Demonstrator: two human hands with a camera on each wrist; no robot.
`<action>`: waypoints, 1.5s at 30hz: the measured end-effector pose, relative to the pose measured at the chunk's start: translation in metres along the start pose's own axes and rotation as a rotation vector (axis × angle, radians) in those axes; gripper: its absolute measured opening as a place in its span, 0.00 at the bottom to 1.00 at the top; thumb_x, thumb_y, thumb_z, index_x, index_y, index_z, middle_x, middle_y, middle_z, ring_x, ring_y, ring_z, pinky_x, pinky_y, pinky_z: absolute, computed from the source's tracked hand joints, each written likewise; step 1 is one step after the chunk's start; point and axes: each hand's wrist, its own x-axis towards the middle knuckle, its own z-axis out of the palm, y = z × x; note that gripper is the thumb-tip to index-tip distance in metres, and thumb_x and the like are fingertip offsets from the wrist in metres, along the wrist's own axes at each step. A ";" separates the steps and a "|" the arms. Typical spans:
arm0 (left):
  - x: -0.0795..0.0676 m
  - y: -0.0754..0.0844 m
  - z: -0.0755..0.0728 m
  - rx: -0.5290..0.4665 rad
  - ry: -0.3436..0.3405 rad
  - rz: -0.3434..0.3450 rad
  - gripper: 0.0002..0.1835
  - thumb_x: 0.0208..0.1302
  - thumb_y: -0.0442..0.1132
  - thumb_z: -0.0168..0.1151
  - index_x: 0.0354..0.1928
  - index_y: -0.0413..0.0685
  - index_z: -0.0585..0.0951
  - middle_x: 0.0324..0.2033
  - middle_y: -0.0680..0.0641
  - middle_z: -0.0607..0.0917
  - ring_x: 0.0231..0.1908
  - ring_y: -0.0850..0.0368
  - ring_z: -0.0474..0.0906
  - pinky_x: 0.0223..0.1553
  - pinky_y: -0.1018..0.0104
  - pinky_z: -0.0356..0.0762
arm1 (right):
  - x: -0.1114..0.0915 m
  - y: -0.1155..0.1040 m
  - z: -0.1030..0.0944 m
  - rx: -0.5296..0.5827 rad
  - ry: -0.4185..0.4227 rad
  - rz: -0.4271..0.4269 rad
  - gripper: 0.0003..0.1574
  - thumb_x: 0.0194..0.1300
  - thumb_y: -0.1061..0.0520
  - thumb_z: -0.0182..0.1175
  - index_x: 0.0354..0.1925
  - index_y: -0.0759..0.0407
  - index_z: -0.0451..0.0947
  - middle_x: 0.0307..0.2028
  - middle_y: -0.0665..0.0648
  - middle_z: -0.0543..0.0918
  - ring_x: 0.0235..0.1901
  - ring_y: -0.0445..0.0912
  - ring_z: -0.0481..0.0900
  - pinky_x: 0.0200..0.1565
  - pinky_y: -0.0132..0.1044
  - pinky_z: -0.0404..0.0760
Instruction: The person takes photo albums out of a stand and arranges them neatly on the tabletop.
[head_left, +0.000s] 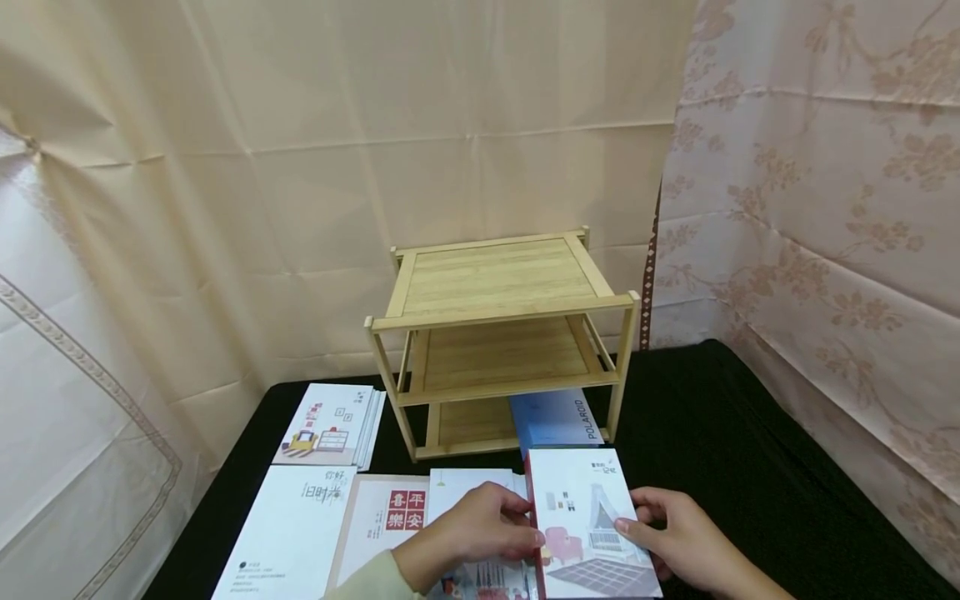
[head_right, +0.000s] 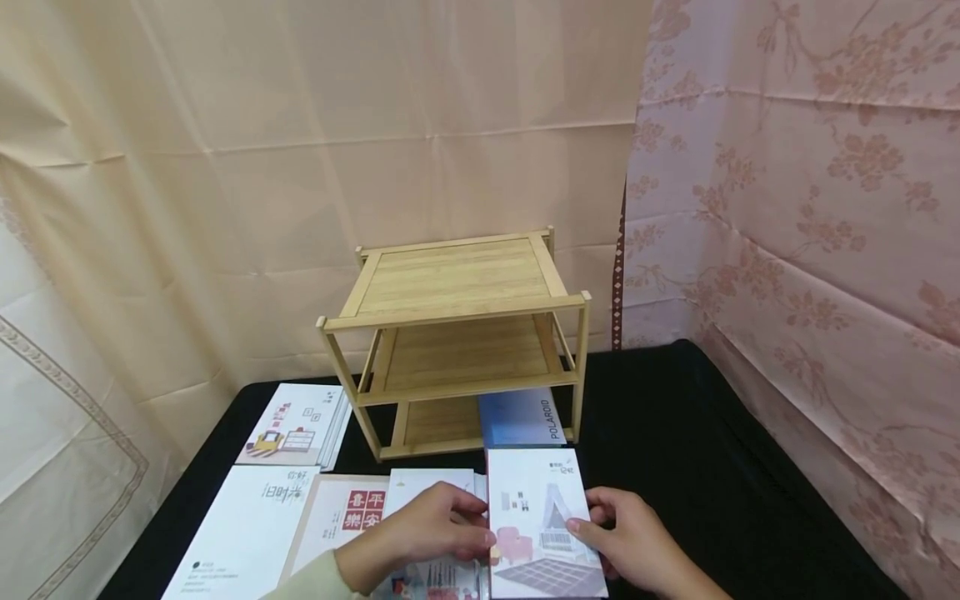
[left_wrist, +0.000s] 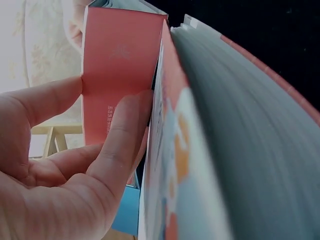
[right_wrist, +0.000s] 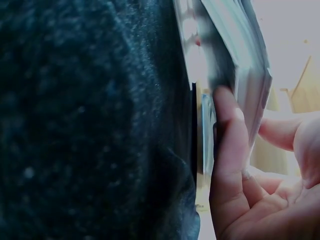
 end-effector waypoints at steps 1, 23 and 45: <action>0.000 0.001 0.000 0.018 0.002 -0.004 0.14 0.59 0.34 0.75 0.45 0.36 0.88 0.29 0.46 0.90 0.28 0.56 0.87 0.30 0.64 0.87 | 0.000 0.001 0.000 -0.003 0.000 0.002 0.45 0.62 0.45 0.72 0.66 0.71 0.70 0.39 0.57 0.85 0.31 0.51 0.87 0.31 0.47 0.89; 0.008 0.002 0.010 0.142 0.023 -0.002 0.05 0.58 0.35 0.77 0.36 0.42 0.90 0.23 0.51 0.89 0.23 0.60 0.85 0.25 0.70 0.82 | 0.010 0.009 0.006 -0.176 0.082 0.070 0.37 0.58 0.46 0.74 0.60 0.63 0.80 0.36 0.54 0.82 0.25 0.49 0.84 0.27 0.42 0.87; 0.011 0.003 0.012 0.201 0.036 0.002 0.07 0.56 0.37 0.79 0.36 0.44 0.90 0.26 0.53 0.90 0.26 0.63 0.83 0.29 0.69 0.81 | 0.010 -0.002 0.009 -0.426 0.129 0.054 0.17 0.55 0.46 0.76 0.43 0.49 0.87 0.26 0.51 0.79 0.25 0.46 0.77 0.26 0.34 0.74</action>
